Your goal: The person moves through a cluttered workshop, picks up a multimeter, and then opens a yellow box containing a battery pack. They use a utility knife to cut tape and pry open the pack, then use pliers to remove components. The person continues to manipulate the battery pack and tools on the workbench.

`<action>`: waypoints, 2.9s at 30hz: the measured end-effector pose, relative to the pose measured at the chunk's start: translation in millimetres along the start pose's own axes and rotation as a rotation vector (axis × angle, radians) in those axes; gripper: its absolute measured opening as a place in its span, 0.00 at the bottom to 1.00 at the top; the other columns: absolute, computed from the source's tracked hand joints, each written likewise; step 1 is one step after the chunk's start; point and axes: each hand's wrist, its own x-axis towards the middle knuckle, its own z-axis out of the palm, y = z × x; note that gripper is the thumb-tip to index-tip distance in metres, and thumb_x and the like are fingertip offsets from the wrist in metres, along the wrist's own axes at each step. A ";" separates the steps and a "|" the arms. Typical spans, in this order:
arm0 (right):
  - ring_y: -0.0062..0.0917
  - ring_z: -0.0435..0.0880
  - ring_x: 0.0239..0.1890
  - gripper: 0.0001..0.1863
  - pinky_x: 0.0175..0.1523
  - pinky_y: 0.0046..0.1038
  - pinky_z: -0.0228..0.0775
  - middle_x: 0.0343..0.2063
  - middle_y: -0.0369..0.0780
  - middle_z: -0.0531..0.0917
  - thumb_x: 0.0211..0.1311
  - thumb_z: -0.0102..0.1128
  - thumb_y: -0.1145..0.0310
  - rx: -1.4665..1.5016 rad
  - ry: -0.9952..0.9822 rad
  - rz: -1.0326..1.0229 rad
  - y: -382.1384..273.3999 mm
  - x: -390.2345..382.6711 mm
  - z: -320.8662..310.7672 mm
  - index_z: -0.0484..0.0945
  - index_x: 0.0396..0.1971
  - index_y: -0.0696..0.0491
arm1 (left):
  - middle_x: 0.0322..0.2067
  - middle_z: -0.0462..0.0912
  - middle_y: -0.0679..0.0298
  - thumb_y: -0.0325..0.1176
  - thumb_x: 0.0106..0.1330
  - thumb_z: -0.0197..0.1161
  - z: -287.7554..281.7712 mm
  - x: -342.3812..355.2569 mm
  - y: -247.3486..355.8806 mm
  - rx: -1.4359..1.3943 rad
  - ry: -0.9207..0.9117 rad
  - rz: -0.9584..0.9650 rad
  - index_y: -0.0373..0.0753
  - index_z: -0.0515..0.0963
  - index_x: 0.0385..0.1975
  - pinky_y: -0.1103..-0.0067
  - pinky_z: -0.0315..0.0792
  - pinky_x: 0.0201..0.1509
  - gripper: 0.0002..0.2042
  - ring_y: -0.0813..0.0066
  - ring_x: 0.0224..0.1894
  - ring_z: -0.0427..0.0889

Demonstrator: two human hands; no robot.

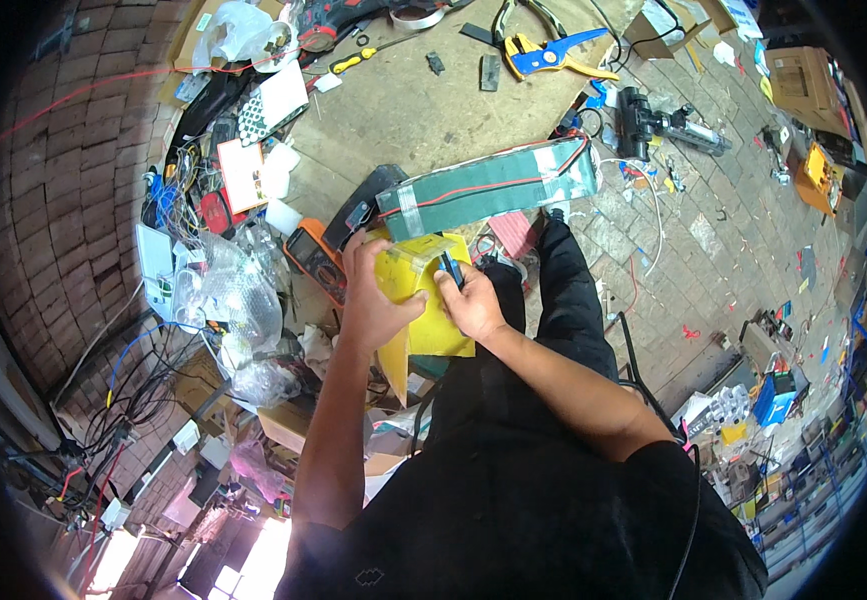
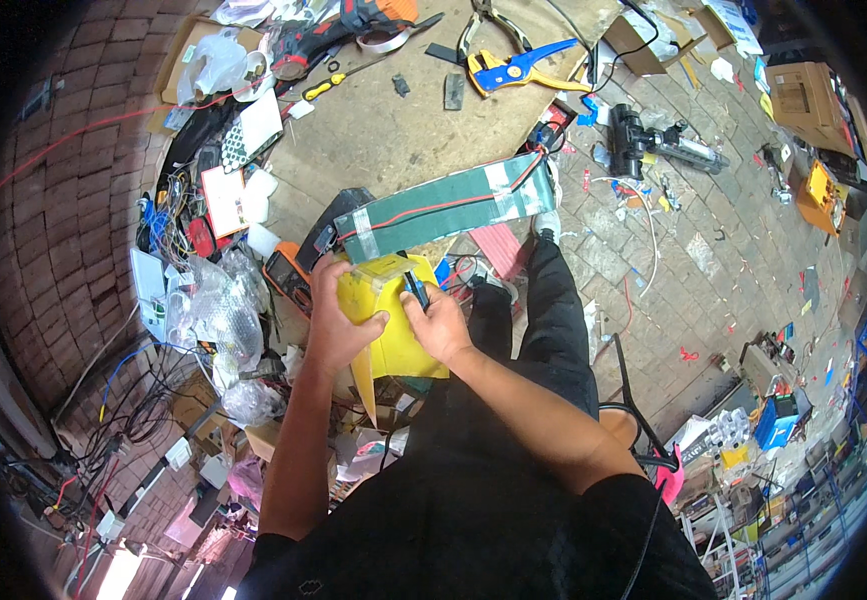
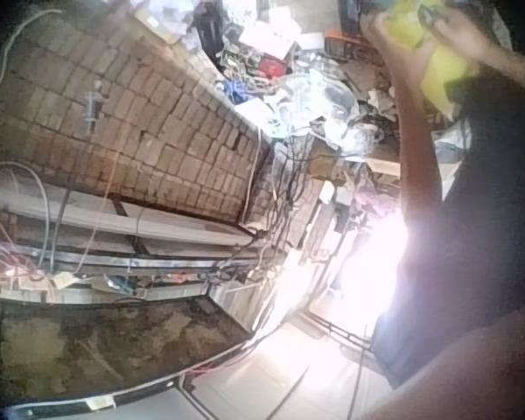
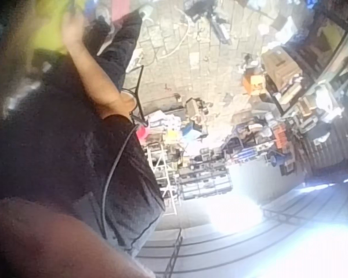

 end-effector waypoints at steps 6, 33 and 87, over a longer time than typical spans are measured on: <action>0.42 0.85 0.27 0.19 0.36 0.42 0.75 0.21 0.48 0.82 0.73 0.61 0.54 -0.203 0.126 -0.065 -1.6 0.9 9.2 0.80 0.33 0.57 | 0.66 0.61 0.47 0.28 0.44 0.79 -3.0 1.0 2.2 -0.015 -0.015 0.001 0.41 0.65 0.63 0.59 0.58 0.77 0.42 0.48 0.72 0.62; 0.56 0.85 0.33 0.23 0.42 0.52 0.77 0.24 0.57 0.83 0.71 0.61 0.51 -0.516 0.114 -0.159 -18.2 -7.6 -9.4 0.78 0.31 0.60 | 0.61 0.69 0.58 0.19 0.57 0.73 3.1 10.5 -42.1 -0.264 -0.119 -0.111 0.38 0.62 0.66 0.69 0.77 0.63 0.37 0.65 0.61 0.79; 0.29 0.85 0.16 0.24 0.28 0.34 0.78 0.20 0.44 0.84 0.78 0.54 0.56 -0.225 -0.090 0.187 -82.5 -23.0 -8.6 0.78 0.33 0.67 | 0.46 0.85 0.42 0.33 0.65 0.67 9.9 9.4 59.7 0.303 -0.006 -0.252 0.35 0.69 0.52 0.54 0.78 0.51 0.20 0.40 0.49 0.84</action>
